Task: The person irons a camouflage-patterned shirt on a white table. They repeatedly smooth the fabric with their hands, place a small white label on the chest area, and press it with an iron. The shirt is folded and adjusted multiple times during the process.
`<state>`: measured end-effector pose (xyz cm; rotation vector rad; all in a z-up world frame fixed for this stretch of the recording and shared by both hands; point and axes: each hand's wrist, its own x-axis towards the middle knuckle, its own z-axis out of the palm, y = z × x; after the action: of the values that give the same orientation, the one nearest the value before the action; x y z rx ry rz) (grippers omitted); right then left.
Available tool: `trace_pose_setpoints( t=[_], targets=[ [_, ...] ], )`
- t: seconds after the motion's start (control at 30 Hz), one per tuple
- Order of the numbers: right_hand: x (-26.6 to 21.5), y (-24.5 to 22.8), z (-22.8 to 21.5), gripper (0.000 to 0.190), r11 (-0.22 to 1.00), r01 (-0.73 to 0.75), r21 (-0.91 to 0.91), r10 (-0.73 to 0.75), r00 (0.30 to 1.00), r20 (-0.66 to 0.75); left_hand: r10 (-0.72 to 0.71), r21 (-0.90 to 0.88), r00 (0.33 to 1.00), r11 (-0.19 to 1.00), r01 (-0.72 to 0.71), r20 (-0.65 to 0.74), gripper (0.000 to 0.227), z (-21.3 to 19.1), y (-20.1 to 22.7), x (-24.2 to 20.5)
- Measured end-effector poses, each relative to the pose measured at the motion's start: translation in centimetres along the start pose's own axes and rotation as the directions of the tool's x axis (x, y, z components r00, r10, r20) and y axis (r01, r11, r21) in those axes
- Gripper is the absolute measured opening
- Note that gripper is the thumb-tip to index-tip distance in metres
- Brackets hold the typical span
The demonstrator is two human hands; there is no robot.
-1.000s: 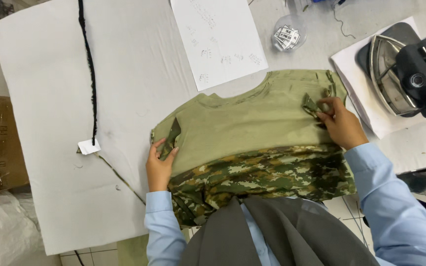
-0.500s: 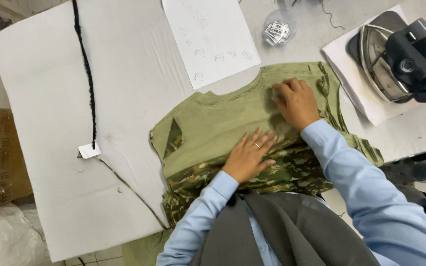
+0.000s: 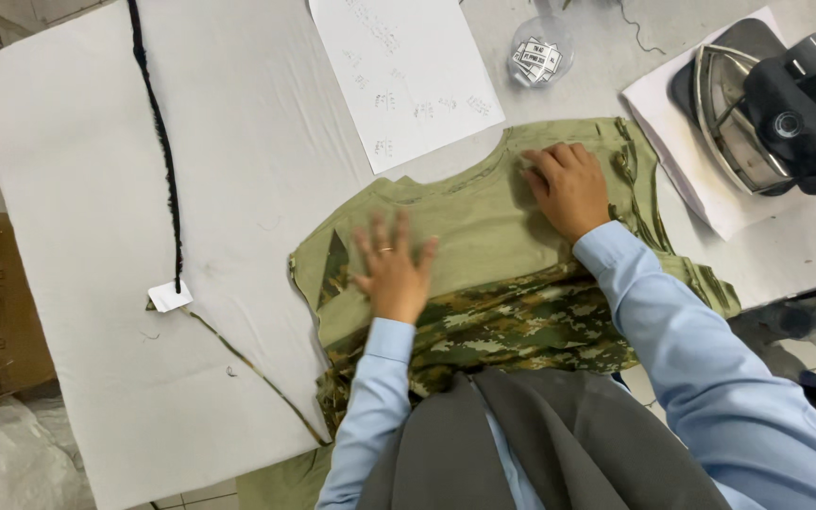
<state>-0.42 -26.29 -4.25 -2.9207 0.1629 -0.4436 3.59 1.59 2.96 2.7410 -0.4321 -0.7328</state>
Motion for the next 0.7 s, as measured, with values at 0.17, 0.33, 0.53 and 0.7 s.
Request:
trace_pose_setpoints(
  t=[0.17, 0.33, 0.53, 0.7],
  targets=[
    [-0.9, 1.0, 2.0, 0.014, 1.0, 0.013, 0.003, -0.013, 0.999, -0.037, -0.409, 0.038, 0.839, 0.892, 0.451, -0.357, 0.077, 2.5, -6.8, 1.3],
    [0.0, 2.8, 3.6, 0.012, 0.99, 0.117, -0.073, -0.126, 0.982, -0.139, 0.372, 0.157, 0.919, 0.923, -0.352, -0.13, 0.058, 3.6, -4.0, 0.0],
    [2.0, 2.8, 4.5, 0.012, 0.995, 0.075, -0.065, -0.078, 0.996, -0.052, -0.025, 0.086, 0.961, 0.995, 0.051, -0.274, 0.062, 2.1, -5.4, 0.8],
    [-0.2, -4.6, -1.9, 0.043, 0.994, 0.071, 0.079, -0.079, 0.992, 0.103, 0.038, 0.213, 0.933, 0.976, 0.042, -0.359, 0.057, 3.2, -3.3, 0.5]
  ],
)
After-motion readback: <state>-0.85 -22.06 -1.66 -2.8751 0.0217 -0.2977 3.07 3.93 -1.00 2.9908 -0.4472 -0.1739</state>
